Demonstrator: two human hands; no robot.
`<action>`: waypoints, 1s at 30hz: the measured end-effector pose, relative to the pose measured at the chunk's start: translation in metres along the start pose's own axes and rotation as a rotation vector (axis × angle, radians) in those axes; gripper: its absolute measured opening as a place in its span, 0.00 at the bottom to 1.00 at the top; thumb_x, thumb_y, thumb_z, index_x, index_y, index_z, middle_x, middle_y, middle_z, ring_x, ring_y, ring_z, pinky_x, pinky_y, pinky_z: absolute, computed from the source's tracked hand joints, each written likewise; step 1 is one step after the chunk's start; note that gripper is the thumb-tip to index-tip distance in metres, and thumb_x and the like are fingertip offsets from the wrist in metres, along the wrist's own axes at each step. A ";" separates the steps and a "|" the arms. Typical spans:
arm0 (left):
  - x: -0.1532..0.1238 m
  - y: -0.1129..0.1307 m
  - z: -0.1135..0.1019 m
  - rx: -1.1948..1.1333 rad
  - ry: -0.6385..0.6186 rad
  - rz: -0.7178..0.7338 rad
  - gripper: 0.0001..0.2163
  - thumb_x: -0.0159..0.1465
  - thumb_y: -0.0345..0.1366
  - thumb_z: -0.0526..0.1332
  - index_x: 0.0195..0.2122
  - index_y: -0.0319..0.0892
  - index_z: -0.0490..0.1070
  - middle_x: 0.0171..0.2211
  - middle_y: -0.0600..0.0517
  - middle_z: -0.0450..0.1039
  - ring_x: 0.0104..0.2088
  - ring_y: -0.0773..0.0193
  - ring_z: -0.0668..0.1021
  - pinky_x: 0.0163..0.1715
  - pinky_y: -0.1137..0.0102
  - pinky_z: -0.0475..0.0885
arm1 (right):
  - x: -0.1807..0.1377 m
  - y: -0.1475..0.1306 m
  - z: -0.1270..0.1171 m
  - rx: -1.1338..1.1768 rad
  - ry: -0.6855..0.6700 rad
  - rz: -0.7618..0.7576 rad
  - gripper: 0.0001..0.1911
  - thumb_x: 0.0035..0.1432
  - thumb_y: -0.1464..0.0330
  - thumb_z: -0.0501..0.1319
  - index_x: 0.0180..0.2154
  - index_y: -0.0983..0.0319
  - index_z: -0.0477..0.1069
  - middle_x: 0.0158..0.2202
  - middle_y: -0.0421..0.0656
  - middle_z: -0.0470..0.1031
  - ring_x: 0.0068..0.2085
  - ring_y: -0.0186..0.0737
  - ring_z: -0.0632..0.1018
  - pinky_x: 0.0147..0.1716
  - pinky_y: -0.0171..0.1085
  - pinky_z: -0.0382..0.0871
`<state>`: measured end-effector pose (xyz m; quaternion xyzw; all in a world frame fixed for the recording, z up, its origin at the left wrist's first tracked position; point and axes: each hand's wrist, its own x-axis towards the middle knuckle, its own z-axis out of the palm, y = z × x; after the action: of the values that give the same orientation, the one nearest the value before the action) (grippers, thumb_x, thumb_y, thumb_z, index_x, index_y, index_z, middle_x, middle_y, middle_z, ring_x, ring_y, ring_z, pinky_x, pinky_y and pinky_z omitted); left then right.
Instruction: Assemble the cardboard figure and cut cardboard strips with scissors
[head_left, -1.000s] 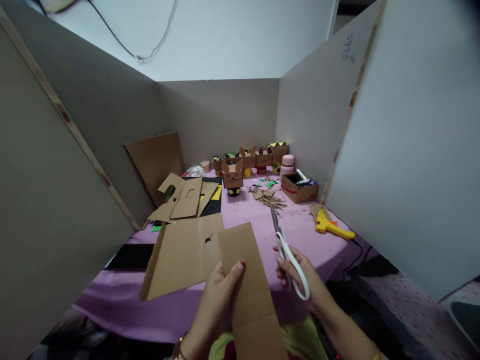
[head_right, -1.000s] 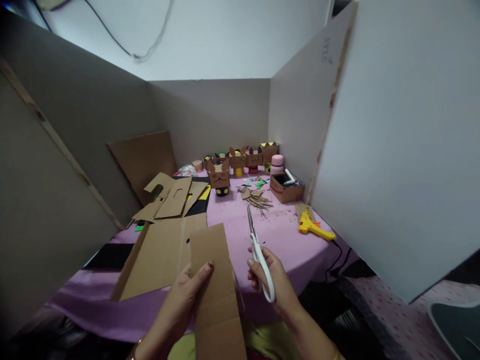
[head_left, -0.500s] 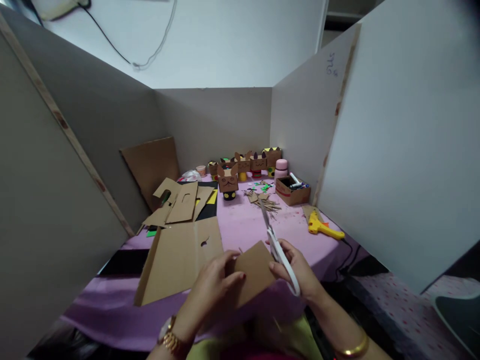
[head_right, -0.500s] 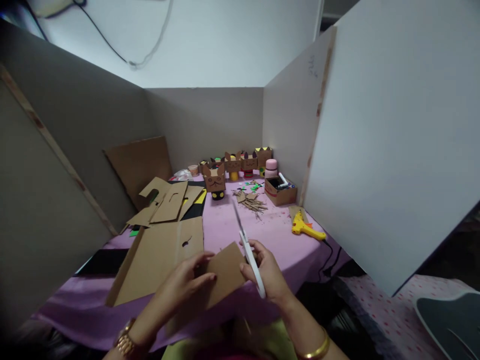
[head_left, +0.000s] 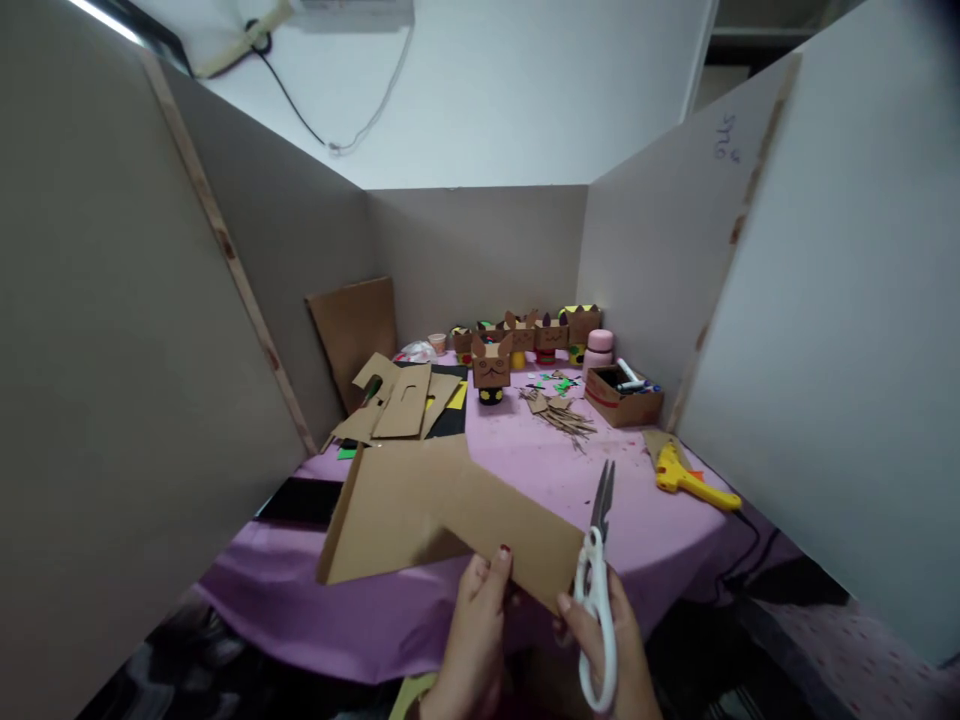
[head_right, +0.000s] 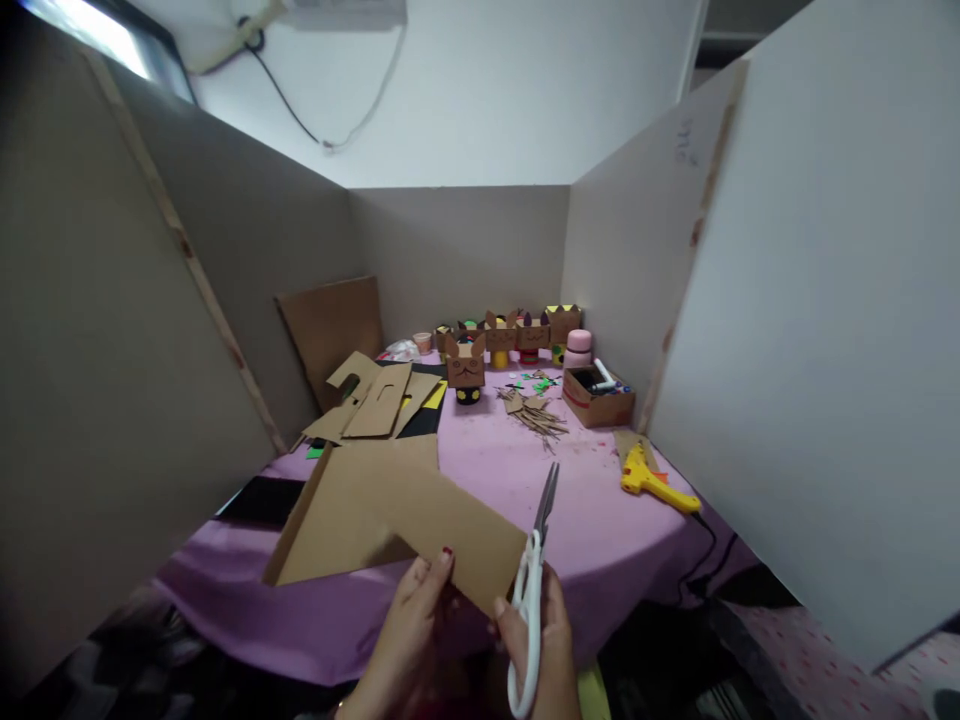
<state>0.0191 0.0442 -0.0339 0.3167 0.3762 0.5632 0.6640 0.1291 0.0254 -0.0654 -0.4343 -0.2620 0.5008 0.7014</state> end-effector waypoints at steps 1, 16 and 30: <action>0.002 0.004 -0.003 0.000 -0.002 -0.011 0.12 0.56 0.41 0.61 0.38 0.40 0.71 0.37 0.45 0.78 0.35 0.59 0.78 0.33 0.68 0.69 | -0.001 0.000 -0.001 -0.009 -0.005 -0.010 0.31 0.37 0.64 0.71 0.44 0.57 0.61 0.28 0.36 0.76 0.22 0.36 0.75 0.19 0.31 0.70; 0.016 0.034 -0.016 -0.158 0.060 0.024 0.09 0.57 0.37 0.61 0.38 0.41 0.72 0.34 0.49 0.79 0.34 0.62 0.78 0.36 0.70 0.71 | -0.022 0.030 -0.019 -0.186 -0.223 -0.024 0.25 0.39 0.62 0.69 0.42 0.60 0.69 0.43 0.49 0.78 0.43 0.51 0.78 0.40 0.39 0.73; -0.004 0.016 -0.006 -0.408 -0.385 -0.435 0.28 0.61 0.52 0.46 0.45 0.31 0.71 0.39 0.41 0.78 0.44 0.54 0.76 0.47 0.64 0.65 | -0.026 -0.003 0.012 0.015 -0.080 0.026 0.27 0.42 0.65 0.68 0.46 0.58 0.66 0.42 0.45 0.77 0.41 0.47 0.77 0.38 0.39 0.73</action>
<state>0.0053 0.0426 -0.0226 0.1903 0.1826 0.4020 0.8768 0.1113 0.0049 -0.0555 -0.4120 -0.2804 0.5289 0.6870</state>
